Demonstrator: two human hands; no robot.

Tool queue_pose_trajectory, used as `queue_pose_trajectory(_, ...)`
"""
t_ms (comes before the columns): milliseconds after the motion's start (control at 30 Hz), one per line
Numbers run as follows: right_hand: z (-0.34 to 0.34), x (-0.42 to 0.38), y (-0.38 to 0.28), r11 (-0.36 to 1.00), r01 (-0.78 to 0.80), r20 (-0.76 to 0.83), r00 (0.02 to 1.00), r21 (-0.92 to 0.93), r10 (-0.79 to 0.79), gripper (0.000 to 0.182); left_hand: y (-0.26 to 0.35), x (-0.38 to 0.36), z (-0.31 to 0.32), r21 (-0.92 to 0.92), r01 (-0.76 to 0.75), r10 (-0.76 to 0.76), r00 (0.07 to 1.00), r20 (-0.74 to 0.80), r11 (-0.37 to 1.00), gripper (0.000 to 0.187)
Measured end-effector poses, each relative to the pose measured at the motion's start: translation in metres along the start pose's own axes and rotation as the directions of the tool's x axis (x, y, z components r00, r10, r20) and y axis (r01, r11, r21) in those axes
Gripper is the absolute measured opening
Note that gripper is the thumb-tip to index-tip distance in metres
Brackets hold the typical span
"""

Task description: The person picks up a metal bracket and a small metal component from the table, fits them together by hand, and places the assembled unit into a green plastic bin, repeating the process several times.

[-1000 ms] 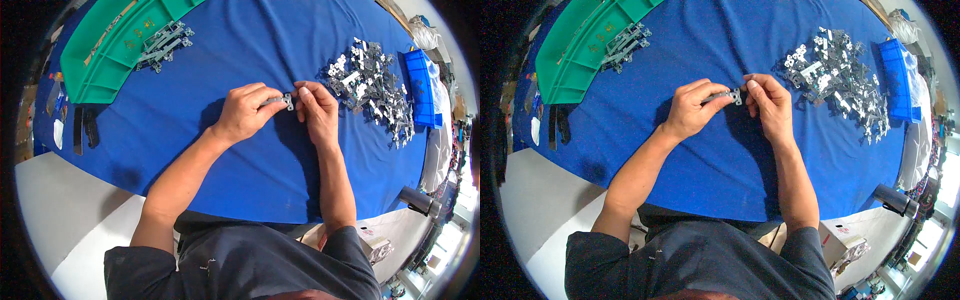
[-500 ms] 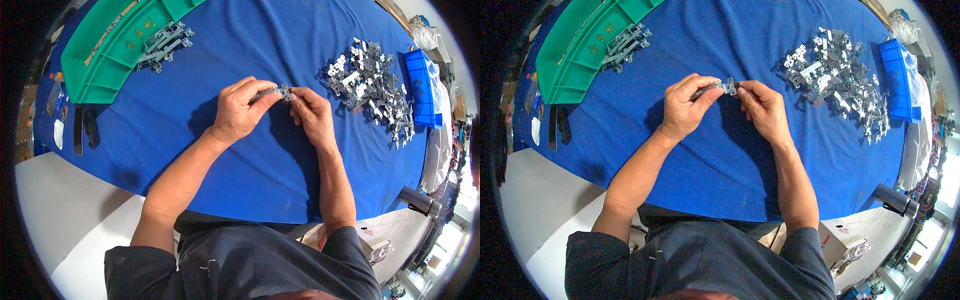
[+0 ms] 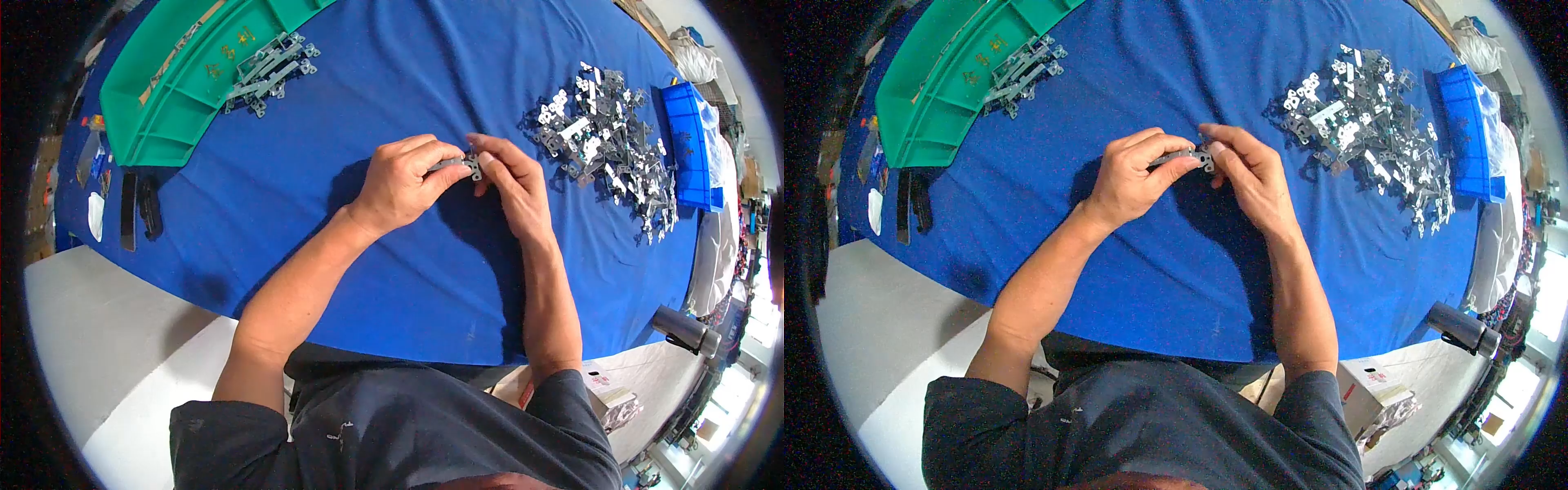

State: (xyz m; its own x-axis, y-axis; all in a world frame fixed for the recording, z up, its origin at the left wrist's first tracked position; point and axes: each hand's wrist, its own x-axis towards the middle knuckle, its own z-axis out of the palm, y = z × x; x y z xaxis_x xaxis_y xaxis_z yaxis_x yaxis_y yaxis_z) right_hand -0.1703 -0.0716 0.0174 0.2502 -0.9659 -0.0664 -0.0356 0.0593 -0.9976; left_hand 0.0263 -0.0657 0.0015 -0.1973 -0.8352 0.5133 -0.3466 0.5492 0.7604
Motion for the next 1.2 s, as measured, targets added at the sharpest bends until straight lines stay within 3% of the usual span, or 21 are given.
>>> queue_pose_trajectory(133,-0.009,0.000,0.013,0.992,0.038,0.064,0.997,-0.124,-0.031,0.023,0.002,0.000,-0.001,0.005,-0.010,0.009,0.998,0.056,1.000,0.016)
queue_pose_trajectory(267,-0.004,0.002,0.009,0.991,0.037,-0.157,0.987,0.125,-0.017,0.020,0.000,-0.001,0.000,0.001,0.000,0.000,1.000,0.028,1.000,0.016)
queue_pose_trajectory(333,-0.004,0.002,0.008,0.997,-0.024,-0.113,0.993,0.068,0.032,0.020,0.003,0.001,-0.002,-0.018,0.036,-0.036,0.998,-0.043,0.999,0.015)
queue_pose_trajectory(400,-0.002,-0.003,0.003,0.988,-0.072,-0.055,0.996,-0.135,0.065,0.020,0.007,0.004,-0.005,-0.041,0.096,-0.100,0.988,-0.119,0.995,0.013)
queue_pose_trajectory(433,-0.002,-0.002,0.010,0.987,-0.077,-0.055,0.996,-0.141,0.070,0.020,0.004,0.005,-0.003,-0.042,0.059,-0.064,0.987,-0.150,0.997,0.013)
queue_pose_trajectory(533,-0.002,-0.002,0.007,0.972,0.002,-0.009,1.000,-0.234,-0.004,0.020,0.009,0.005,-0.005,-0.075,0.107,-0.114,0.989,-0.093,0.991,0.013)
queue_pose_trajectory(733,-0.002,-0.003,0.005,0.965,-0.049,-0.027,0.999,-0.256,0.044,0.018,0.010,0.005,-0.006,-0.082,0.117,-0.123,0.989,-0.077,0.990,0.013)
queue_pose_trajectory(833,-0.002,-0.002,0.007,0.966,-0.019,-0.029,0.999,-0.257,0.012,0.018,0.010,0.005,-0.008,-0.063,0.083,-0.084,0.996,-0.011,0.995,0.013)
queue_pose_trajectory(933,-0.003,-0.003,0.010,0.976,0.008,-0.018,1.000,-0.217,-0.013,0.017,0.005,0.002,0.000,-0.037,-0.028,0.026,0.998,-0.065,0.999,0.015)
queue_pose_trajectory(1033,-0.001,-0.002,0.005,0.971,-0.056,-0.056,0.997,-0.234,0.045,0.016,0.004,0.002,-0.003,-0.042,0.028,-0.032,0.995,-0.095,0.999,0.015)
queue_pose_trajectory(1200,-0.001,-0.002,0.005,0.973,-0.005,-0.022,1.000,-0.231,0.000,0.016,0.007,0.004,-0.005,-0.023,0.043,-0.045,0.994,-0.100,0.999,0.014)
